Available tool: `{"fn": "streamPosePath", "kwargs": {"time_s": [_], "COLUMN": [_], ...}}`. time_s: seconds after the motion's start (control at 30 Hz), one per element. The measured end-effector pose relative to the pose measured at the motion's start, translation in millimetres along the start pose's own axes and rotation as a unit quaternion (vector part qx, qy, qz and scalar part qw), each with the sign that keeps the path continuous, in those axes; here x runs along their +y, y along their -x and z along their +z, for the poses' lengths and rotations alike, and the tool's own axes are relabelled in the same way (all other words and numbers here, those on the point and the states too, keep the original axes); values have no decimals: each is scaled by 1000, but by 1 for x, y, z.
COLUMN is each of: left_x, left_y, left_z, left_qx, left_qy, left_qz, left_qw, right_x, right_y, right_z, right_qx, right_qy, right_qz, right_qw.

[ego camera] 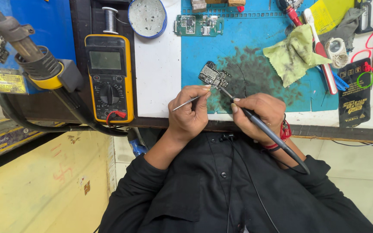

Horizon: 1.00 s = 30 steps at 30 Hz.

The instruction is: The person uses a soldering iron and tweezers to apply solder to a small circuit board. They repeatedly heat and reflow solder on specific points while holding the board steady.

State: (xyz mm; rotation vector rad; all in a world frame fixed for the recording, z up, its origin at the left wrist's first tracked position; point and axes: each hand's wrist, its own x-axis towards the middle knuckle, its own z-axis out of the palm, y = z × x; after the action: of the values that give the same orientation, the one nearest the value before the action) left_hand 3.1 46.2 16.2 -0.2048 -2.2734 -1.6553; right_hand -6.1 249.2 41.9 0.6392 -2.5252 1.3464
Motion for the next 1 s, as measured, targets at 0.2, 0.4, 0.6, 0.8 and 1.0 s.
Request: {"fn": "streamPosePath", "kwargs": {"time_s": [0.2, 0.4, 0.6, 0.8, 1.0], "left_x": [-1, -1, -2, -3, -4], "left_y": [0, -1, 0, -1, -1], "left_z": [0, 0, 1, 1, 1], "left_qx": [-4, -5, 0, -2, -2], "left_qy": [3, 15, 13, 22, 11], "left_qz": [-6, -20, -10, -28, -15], "left_qw": [1000, 1000, 1000, 999, 1000], "right_x": [1, 2, 4, 4, 4], "right_y": [-1, 0, 2, 0, 0], "right_z": [0, 0, 1, 2, 2], "right_qx": [-5, -4, 1, 7, 8], "right_qy": [0, -10, -9, -13, -7], "right_qz": [-6, 3, 15, 18, 25], "right_qw": [1000, 1000, 1000, 1000, 1000]}}
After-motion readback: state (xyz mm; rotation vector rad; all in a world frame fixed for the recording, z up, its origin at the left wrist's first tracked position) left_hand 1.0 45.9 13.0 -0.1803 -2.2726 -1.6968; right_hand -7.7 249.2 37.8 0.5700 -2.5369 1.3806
